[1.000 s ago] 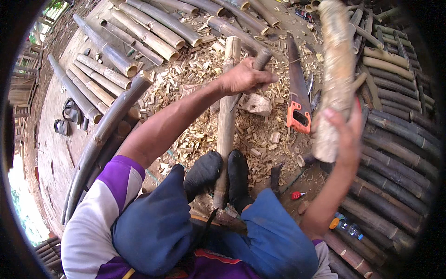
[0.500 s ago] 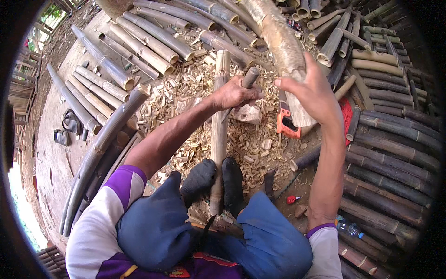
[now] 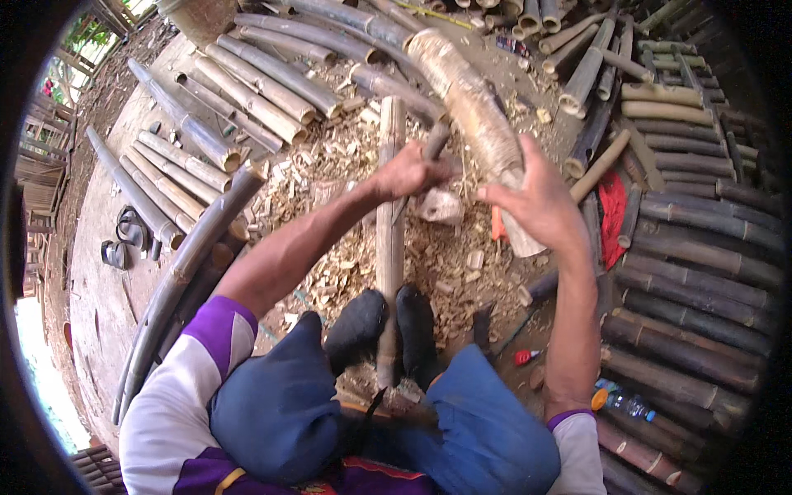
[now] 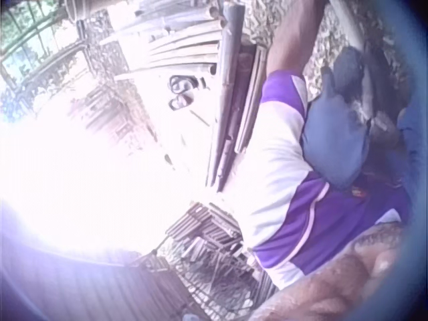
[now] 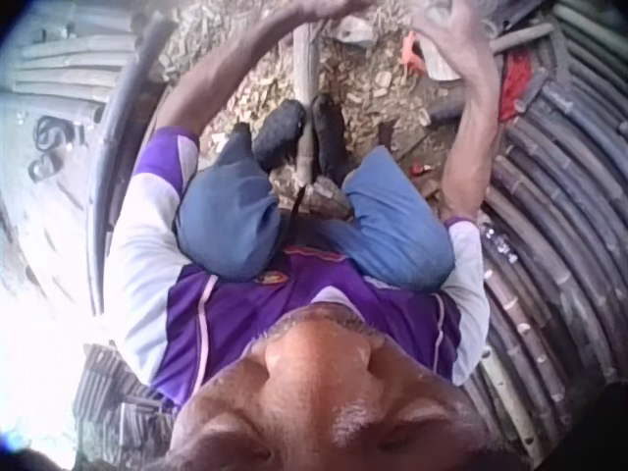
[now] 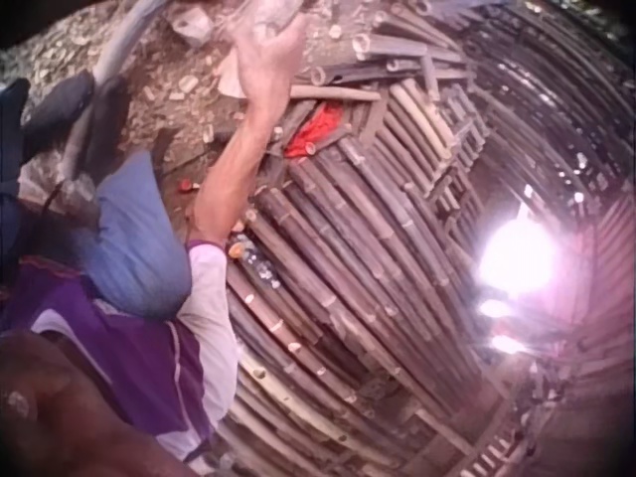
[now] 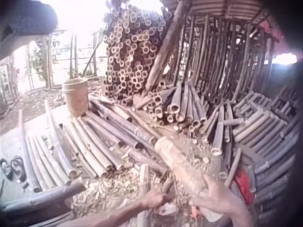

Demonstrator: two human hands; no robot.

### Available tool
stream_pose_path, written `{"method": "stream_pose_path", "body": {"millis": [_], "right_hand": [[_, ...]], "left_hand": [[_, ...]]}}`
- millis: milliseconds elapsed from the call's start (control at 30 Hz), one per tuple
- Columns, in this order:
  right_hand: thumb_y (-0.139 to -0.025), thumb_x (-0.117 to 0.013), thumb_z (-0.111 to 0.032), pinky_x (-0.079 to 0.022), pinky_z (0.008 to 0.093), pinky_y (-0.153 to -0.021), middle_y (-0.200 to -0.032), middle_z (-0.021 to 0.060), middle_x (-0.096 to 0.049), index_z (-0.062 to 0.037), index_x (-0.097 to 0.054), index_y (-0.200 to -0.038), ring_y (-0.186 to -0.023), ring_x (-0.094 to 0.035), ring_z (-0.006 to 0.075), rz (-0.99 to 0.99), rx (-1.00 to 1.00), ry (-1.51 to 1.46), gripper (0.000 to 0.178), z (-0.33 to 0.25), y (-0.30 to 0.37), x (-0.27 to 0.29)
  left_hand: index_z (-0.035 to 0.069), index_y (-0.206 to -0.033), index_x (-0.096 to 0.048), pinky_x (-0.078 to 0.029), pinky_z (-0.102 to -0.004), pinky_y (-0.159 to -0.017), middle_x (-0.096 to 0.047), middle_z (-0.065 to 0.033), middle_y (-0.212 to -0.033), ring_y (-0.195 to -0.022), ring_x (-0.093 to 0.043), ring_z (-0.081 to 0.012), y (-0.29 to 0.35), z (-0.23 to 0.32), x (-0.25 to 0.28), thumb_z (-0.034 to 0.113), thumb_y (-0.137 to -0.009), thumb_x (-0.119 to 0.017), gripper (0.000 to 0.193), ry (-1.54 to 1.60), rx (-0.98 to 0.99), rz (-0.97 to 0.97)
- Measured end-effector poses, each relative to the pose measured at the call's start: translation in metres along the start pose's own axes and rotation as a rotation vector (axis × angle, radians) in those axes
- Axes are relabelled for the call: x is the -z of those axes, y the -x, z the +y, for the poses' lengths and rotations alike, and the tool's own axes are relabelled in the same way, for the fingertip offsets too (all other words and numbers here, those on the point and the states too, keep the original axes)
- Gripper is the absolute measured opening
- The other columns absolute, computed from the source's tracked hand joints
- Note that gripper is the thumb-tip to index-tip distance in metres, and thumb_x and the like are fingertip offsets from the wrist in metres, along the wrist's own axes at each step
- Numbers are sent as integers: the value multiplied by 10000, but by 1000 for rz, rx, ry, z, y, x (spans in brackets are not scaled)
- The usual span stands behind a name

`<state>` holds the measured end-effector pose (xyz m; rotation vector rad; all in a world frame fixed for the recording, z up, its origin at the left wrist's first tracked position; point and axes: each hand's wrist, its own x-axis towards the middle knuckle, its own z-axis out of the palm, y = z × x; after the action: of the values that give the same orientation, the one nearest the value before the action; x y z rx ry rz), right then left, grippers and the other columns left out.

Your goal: The person splits a long bamboo pole in half using a metal wedge and a wooden mallet. They repeatedly strike the wedge to drive it through the bamboo, then use a knife to refine the split and separate the halves.

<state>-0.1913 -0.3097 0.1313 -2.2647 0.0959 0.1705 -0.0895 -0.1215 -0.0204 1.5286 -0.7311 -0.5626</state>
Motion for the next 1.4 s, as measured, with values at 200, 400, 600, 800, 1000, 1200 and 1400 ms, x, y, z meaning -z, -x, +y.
{"method": "stream_pose_path", "body": {"millis": [200,400,600,800,1000,1200,1400], "right_hand": [[-823,-787,-191,-487,322,-966,-1228,152,-637,57,-446,-1445,-1092,-631,198,232,81,-387,752,-11,42,1],[-861,-755,-221,-577,305,-635,-971,130,-653,35,-485,-1362,-726,-675,166,379,-25,-557,624,17,54,8],[-906,-718,-229,-566,311,-591,-856,130,-658,22,-519,-1278,-655,-663,183,324,-48,-678,491,38,50,-1],[-909,-706,-251,-561,308,-544,-881,127,-660,9,-515,-1290,-635,-668,179,438,-137,-679,500,60,85,5],[-910,-717,-287,-568,310,-542,-895,132,-659,25,-531,-1257,-639,-673,178,487,-130,-735,502,48,103,2],[-917,-711,-281,-584,310,-543,-906,135,-670,29,-522,-1252,-646,-686,178,416,-143,-743,493,41,106,-15],[-920,-708,-277,-597,307,-547,-899,131,-677,26,-518,-1260,-639,-688,174,401,-146,-694,493,40,106,-20]], "left_hand": [[92,-1038,-799,-448,-333,-520,-663,-50,-730,-605,-563,-90,-55,4,34,299,-961,-740,228,-34,164,42],[30,-1132,-773,-584,-377,-798,-741,-154,-993,-857,-695,-178,-102,-29,3,305,-957,-720,330,-381,395,114],[-40,-1249,-695,-559,-420,-994,-705,-226,-1264,-1169,-704,-306,-127,-64,-3,333,-931,-698,490,-538,684,420],[16,-733,-697,-545,-423,-631,-673,-127,-673,-648,-684,-249,-45,-3,-56,212,-867,-728,239,-508,-78,-618],[16,-850,-714,-426,-261,-480,-680,-31,-724,-561,-580,-69,10,64,-63,163,-914,-718,161,285,61,-139],[61,-834,-717,-356,-247,-464,-606,21,-662,-518,-515,-67,18,7,-40,288,-928,-787,255,441,390,-96],[79,-740,-650,-292,-262,-415,-536,34,-601,-451,-435,-58,21,-1,-40,275,-947,-780,313,447,331,-73]]}}
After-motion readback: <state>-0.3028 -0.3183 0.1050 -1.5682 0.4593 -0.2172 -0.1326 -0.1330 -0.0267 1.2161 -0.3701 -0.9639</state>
